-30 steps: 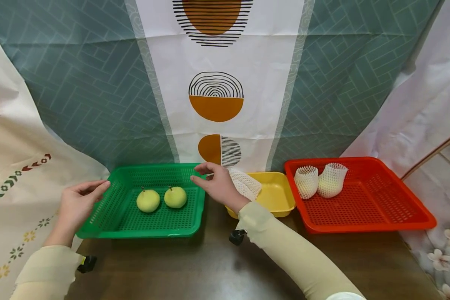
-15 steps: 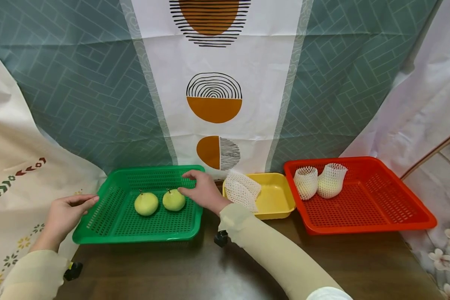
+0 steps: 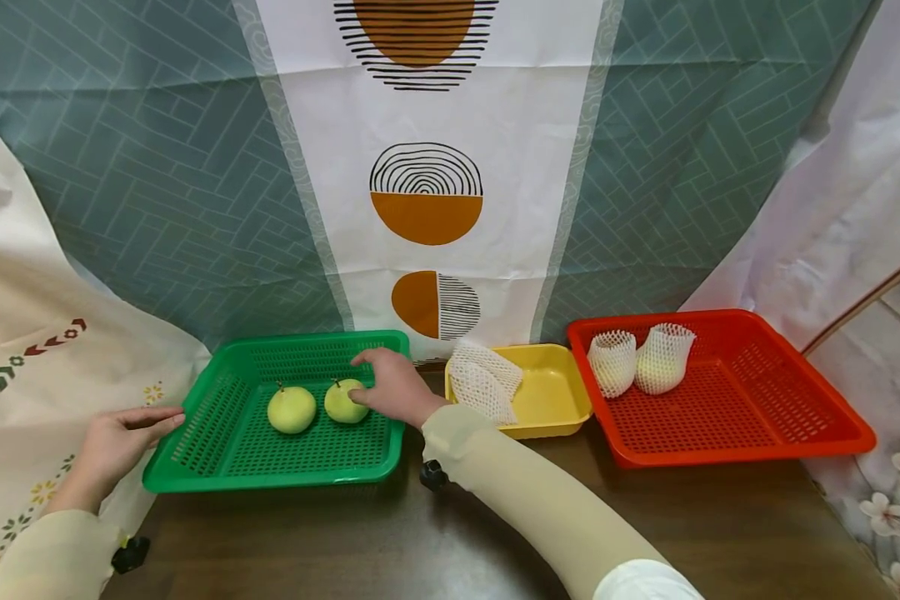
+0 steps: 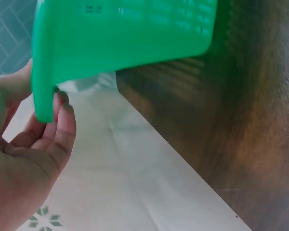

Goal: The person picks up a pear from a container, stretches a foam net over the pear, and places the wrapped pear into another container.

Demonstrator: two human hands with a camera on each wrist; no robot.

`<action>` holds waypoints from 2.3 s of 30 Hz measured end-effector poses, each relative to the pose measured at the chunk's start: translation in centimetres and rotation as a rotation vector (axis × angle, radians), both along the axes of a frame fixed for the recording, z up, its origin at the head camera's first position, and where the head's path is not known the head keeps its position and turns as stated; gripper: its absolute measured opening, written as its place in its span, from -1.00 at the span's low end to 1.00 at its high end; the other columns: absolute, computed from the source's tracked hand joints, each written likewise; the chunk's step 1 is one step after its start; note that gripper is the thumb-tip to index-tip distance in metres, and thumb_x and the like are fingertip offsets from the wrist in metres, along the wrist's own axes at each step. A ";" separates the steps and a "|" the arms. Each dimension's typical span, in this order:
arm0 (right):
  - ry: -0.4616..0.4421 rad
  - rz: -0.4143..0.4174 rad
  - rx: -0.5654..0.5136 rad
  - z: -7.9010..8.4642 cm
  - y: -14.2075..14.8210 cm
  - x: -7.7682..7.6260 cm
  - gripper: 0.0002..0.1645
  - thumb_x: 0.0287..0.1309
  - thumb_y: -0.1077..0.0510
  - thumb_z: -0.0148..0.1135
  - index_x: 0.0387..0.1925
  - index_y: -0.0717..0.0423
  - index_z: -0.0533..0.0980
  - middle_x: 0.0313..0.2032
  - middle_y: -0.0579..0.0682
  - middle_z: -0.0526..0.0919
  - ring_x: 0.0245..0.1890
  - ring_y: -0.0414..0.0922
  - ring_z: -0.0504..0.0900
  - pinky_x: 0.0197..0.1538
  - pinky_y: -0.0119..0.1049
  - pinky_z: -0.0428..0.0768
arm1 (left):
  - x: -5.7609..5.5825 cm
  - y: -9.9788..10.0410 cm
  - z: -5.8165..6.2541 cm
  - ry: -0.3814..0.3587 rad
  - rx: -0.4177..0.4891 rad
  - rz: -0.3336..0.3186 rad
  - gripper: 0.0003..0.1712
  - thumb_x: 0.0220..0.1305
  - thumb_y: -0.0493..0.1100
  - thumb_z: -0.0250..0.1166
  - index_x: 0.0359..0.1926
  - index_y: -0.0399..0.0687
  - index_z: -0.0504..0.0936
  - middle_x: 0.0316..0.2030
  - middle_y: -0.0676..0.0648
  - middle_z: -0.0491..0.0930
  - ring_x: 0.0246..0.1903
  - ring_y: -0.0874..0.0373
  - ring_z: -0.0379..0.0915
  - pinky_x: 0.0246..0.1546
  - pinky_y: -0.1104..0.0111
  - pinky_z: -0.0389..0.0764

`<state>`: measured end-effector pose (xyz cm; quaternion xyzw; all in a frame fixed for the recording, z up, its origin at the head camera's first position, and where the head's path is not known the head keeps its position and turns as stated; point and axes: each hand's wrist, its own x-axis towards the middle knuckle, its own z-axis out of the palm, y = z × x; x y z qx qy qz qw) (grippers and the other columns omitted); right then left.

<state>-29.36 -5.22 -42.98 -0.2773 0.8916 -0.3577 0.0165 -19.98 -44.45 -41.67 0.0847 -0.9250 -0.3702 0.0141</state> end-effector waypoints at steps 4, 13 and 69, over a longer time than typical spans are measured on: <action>0.027 0.035 0.071 0.4 -0.7 -0.1 -0.42 0.06 -0.09 0.30 0.14 -0.09 0.43 0.15 -0.17 0.49 0.17 -0.19 0.43 0.09 -0.37 0.50 | 0.0 -0.7 -0.6 -0.016 0.062 -0.029 -0.39 0.19 0.17 0.22 0.08 -0.19 0.58 -0.25 0.63 0.39 -0.29 0.75 0.37 -0.36 0.53 0.60; 0.013 0.075 0.200 0.9 -2.2 -0.5 -0.22 0.01 -0.11 0.35 0.25 0.00 0.34 0.22 -0.08 0.44 0.22 -0.16 0.39 0.16 -0.36 0.46 | -0.3 -1.3 -0.9 -0.078 0.211 -0.052 -0.42 0.21 0.09 0.24 0.15 -0.17 0.52 -0.22 0.61 0.46 -0.24 0.74 0.41 -0.32 0.59 0.58; -0.223 0.180 0.640 3.0 -3.4 -0.6 -0.20 -0.17 0.17 0.50 0.19 -0.17 0.42 0.11 -0.20 0.49 -0.13 -0.23 0.51 -0.21 -0.38 0.56 | -1.0 0.5 -0.7 -0.205 0.555 -0.117 -0.55 0.28 -0.08 0.20 0.16 -0.11 0.52 -0.14 0.42 0.57 -0.16 0.49 0.55 -0.22 0.49 0.62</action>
